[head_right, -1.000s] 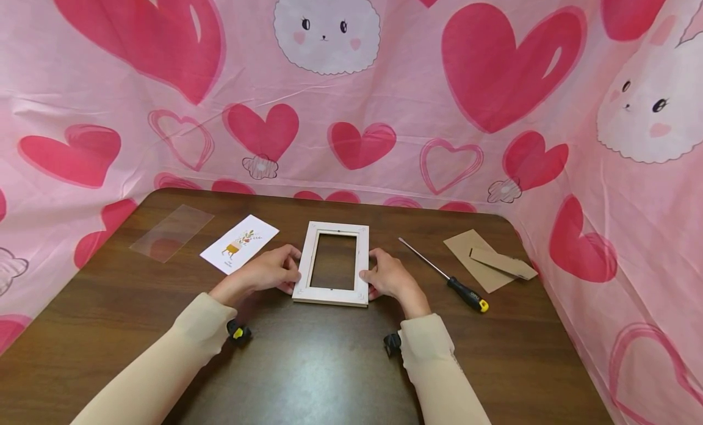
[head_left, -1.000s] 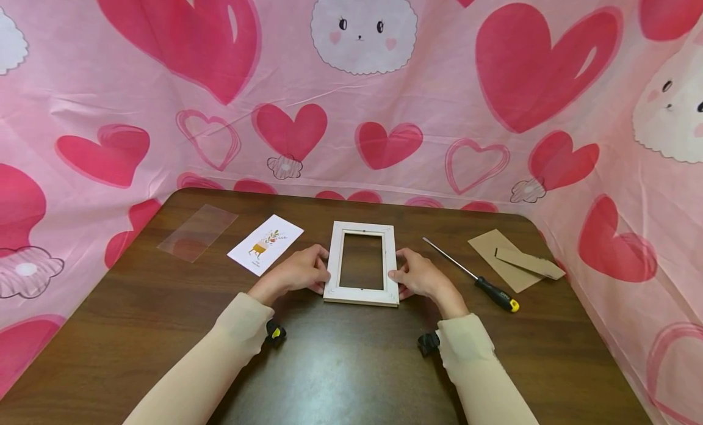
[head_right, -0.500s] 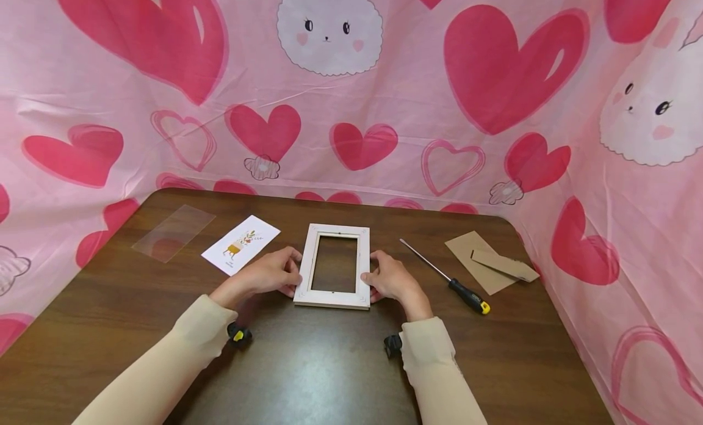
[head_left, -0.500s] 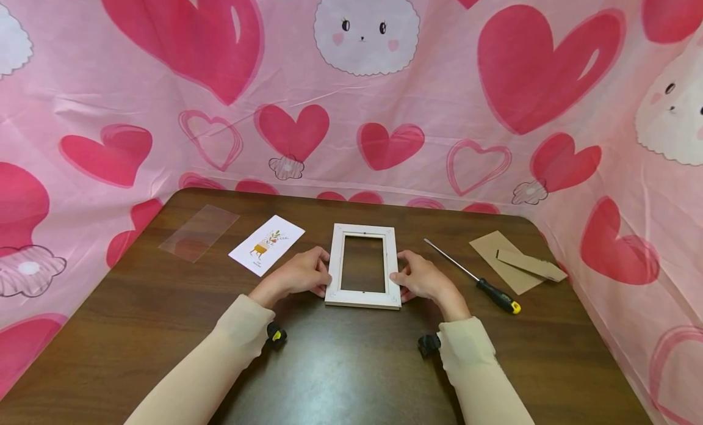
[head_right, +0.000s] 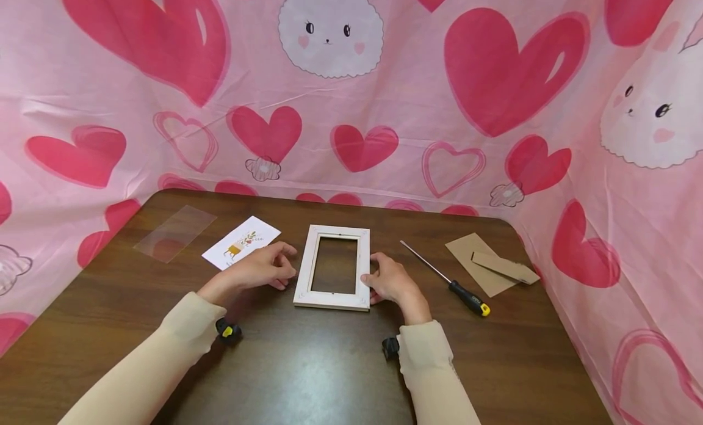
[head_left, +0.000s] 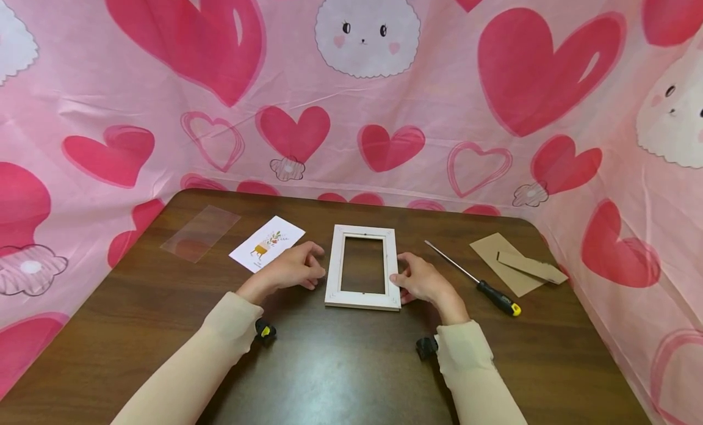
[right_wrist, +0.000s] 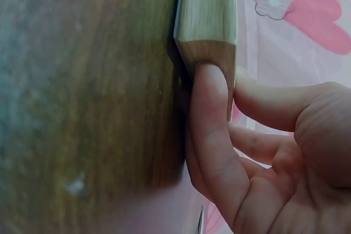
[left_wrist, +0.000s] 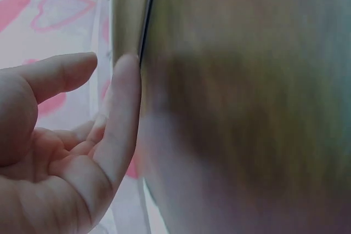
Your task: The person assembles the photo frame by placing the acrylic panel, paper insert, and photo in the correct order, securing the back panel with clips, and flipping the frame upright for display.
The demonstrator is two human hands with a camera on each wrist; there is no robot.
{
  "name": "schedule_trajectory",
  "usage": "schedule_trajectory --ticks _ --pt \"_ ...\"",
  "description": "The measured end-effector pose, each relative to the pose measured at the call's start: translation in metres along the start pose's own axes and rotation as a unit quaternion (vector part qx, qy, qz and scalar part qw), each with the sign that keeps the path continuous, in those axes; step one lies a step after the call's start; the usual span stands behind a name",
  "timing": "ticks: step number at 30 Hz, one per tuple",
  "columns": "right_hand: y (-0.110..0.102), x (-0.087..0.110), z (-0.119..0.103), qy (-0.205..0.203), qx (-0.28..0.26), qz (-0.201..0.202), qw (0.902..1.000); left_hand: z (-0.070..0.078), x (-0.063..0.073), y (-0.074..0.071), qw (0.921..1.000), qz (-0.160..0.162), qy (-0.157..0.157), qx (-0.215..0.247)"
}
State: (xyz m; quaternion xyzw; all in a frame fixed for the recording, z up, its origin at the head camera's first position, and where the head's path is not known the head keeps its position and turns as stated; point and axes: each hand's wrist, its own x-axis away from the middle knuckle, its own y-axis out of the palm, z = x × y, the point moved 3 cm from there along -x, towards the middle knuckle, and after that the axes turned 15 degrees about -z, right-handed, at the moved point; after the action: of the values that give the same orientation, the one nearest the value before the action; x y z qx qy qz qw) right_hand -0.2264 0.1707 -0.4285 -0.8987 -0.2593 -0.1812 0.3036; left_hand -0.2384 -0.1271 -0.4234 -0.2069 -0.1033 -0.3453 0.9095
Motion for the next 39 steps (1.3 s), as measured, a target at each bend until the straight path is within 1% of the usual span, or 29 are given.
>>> schedule_trajectory --ticks 2,4,6,8,12,14,19,23,24,27,29,31,35,39 --pt "0.0 -0.001 0.0 -0.001 -0.007 -0.002 1.0 0.0 0.004 -0.011 0.9997 0.015 0.009 -0.016" --pt "0.0 -0.001 -0.001 -0.002 -0.016 -0.005 0.9999 -0.001 0.009 -0.024 0.9976 0.043 0.022 -0.051" --pt "0.0 -0.001 -0.001 -0.002 -0.021 -0.007 0.9997 -0.001 0.014 -0.038 0.9928 0.072 0.024 -0.093" --pt "0.0 -0.001 0.0 -0.003 -0.023 -0.007 0.9997 -0.001 0.02 -0.053 0.9862 0.103 0.017 -0.128" --pt "0.0 -0.001 0.0 -0.005 -0.028 -0.002 0.9996 -0.005 0.033 -0.081 0.9771 0.142 -0.016 -0.157" --pt "0.0 -0.001 0.0 -0.007 -0.031 -0.001 0.9995 -0.009 0.039 -0.093 0.9748 0.153 -0.03 -0.159" --pt "0.002 -0.002 0.001 -0.009 -0.04 0.0 0.9991 -0.021 0.053 -0.121 0.9689 0.169 -0.065 -0.169" --pt "0.002 -0.003 0.001 -0.011 -0.044 -0.001 0.999 -0.029 0.061 -0.138 0.965 0.182 -0.075 -0.173" --pt "0.002 -0.003 0.001 -0.011 -0.044 -0.002 0.999 -0.031 0.063 -0.142 0.965 0.185 -0.076 -0.17" --pt "0.002 -0.003 0.002 -0.01 -0.043 -0.002 0.999 -0.039 0.067 -0.152 0.9685 0.185 -0.078 -0.147" --pt "0.002 -0.003 0.002 -0.009 -0.043 -0.002 0.999 -0.045 0.071 -0.158 0.9679 0.184 -0.087 -0.147" --pt "0.001 -0.003 0.002 -0.009 -0.044 -0.003 0.999 -0.05 0.075 -0.163 0.9624 0.186 -0.099 -0.172" --pt "0.001 -0.003 0.001 -0.007 -0.048 -0.004 0.9988 -0.059 0.082 -0.174 0.9402 0.204 -0.127 -0.242" --pt "0.0 -0.002 0.002 -0.008 -0.049 -0.004 0.9988 -0.068 0.088 -0.181 0.9285 0.214 -0.148 -0.265"
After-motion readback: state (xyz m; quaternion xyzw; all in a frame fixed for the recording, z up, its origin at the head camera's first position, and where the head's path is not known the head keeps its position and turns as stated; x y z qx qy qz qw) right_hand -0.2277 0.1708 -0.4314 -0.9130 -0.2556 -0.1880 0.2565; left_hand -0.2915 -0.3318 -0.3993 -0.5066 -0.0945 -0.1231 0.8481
